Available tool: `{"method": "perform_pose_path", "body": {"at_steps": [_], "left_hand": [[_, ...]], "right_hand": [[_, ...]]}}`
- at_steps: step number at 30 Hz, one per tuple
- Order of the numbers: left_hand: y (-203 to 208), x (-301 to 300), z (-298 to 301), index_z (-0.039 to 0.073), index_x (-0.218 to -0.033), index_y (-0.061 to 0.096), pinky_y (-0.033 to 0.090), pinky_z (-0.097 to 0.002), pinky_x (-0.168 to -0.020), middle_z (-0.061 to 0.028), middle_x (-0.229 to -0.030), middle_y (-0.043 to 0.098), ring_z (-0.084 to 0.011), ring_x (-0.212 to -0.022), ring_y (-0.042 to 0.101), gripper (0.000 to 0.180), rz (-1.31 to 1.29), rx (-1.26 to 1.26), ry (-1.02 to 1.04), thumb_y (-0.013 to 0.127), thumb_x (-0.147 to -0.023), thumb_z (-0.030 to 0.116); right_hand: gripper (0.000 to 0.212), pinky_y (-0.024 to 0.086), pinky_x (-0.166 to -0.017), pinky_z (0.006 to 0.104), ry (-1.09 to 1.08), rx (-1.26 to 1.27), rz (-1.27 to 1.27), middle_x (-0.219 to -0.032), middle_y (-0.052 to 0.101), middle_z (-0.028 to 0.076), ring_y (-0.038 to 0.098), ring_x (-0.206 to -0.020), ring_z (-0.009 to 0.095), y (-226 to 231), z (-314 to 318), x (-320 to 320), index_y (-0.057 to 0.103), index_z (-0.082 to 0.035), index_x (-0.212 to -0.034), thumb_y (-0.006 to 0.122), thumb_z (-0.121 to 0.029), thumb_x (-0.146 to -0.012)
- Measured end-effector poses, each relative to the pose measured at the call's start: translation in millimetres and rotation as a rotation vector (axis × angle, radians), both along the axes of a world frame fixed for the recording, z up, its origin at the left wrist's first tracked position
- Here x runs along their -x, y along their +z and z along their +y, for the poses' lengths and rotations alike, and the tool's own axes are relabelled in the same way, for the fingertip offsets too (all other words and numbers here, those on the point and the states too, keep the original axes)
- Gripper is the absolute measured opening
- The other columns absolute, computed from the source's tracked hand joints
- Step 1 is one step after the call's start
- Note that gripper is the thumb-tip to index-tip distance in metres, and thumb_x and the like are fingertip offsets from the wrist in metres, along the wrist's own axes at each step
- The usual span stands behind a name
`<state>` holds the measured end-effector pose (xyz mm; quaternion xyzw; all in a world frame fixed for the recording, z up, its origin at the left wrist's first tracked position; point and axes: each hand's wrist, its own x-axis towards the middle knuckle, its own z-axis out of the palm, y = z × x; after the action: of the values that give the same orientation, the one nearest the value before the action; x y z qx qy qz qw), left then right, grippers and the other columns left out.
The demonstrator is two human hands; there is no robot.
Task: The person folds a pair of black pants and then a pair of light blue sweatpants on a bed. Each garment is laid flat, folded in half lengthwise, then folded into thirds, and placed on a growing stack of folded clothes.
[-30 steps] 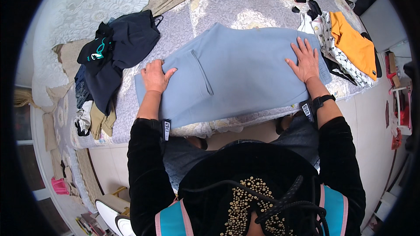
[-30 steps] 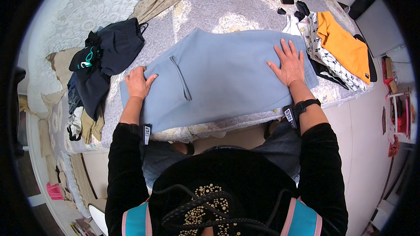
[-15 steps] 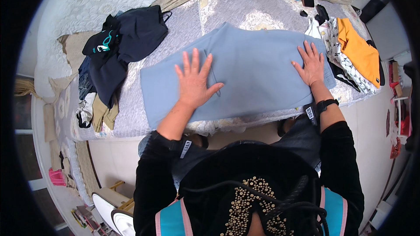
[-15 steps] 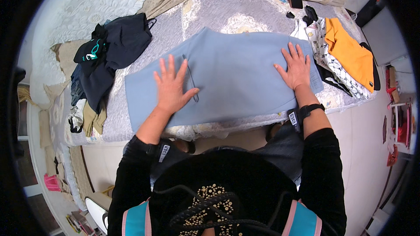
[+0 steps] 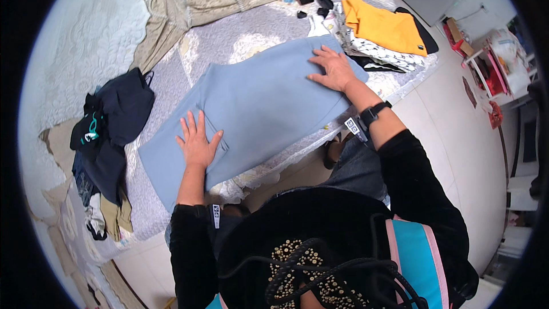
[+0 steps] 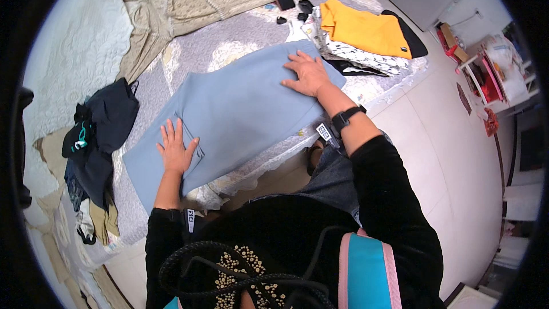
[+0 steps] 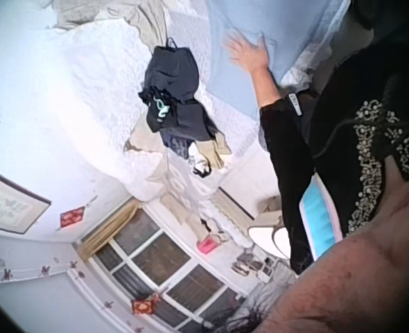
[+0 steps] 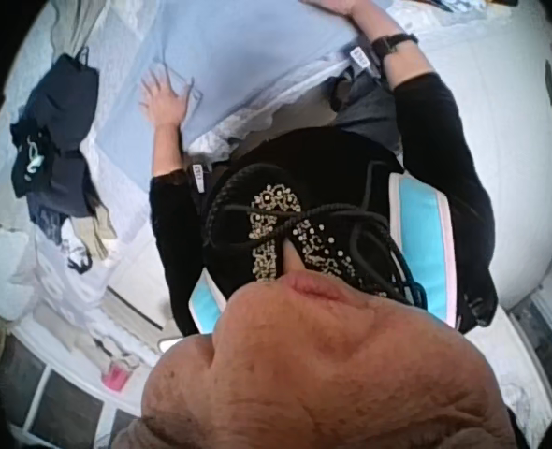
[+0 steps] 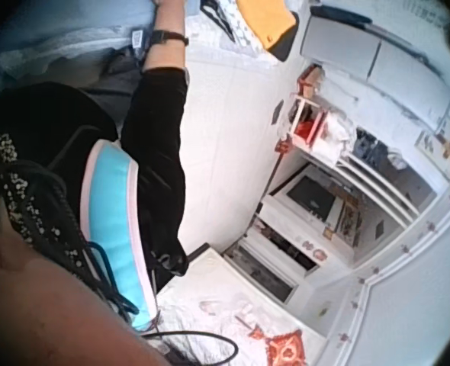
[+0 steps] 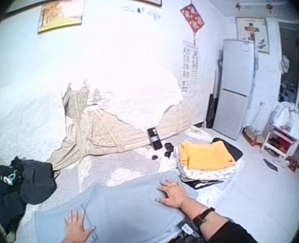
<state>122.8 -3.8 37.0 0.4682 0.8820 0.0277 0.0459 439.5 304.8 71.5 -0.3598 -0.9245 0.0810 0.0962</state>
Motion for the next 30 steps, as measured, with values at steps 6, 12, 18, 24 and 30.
{"method": "perform_pose_path", "body": {"at_steps": [6,12,18,24,30], "left_hand": [[-5,2,0,0.025,-0.158,0.022,0.014,-0.0699,-0.112,-0.0089,-0.166,0.01,-0.0337,-0.152,0.008,0.087,0.039,-0.006,-0.005,0.06,-0.087,0.058],[-1,0,-1,0.025,-0.157,0.023,0.014,-0.067,-0.115,-0.008,-0.166,0.011,-0.0322,-0.152,0.007,0.087,0.008,0.006,0.022,0.06,-0.086,0.06],[8,-3,-3,0.026,-0.157,0.025,0.013,-0.0667,-0.115,-0.0079,-0.166,0.012,-0.0321,-0.152,0.007,0.089,-0.031,-0.006,0.024,0.062,-0.084,0.061],[28,-20,1,0.026,-0.155,0.029,0.013,-0.0698,-0.113,-0.0087,-0.165,0.016,-0.0338,-0.152,0.007,0.087,-0.04,0.008,-0.031,0.063,-0.083,0.062],[-18,-43,54,0.026,-0.153,0.034,0.013,-0.0715,-0.112,-0.0095,-0.163,0.022,-0.0325,-0.152,0.01,0.075,0.007,0.031,-0.318,0.058,-0.088,0.054]], "right_hand": [[0.058,0.052,-0.087,0.0377,-0.652,0.318,0.518,-0.115,0.066,0.017,0.065,-0.102,0.031,-3,1,-87,0.063,-0.004,-0.122,0.076,-0.04,-0.079],[0.039,0.044,-0.049,0.0294,-0.865,1.202,1.332,-0.087,0.065,0.002,0.058,-0.064,0.014,-42,-13,-75,0.066,-0.012,-0.103,0.082,-0.036,-0.077],[0.05,0.056,-0.084,0.0447,-0.67,1.541,1.483,-0.11,0.068,0.014,0.068,-0.096,0.029,-25,-39,-43,0.056,-0.004,-0.125,0.077,-0.02,-0.082],[0.044,0.053,-0.092,0.0401,-0.354,1.068,1.354,-0.119,0.066,0.014,0.065,-0.108,0.027,23,-73,13,0.054,-0.002,-0.129,0.068,-0.009,-0.088],[0.051,0.046,-0.1,0.0425,0.21,0.256,0.598,-0.123,0.061,0.02,0.059,-0.115,0.037,30,-159,81,0.054,-0.004,-0.121,0.078,-0.022,-0.078]]}}
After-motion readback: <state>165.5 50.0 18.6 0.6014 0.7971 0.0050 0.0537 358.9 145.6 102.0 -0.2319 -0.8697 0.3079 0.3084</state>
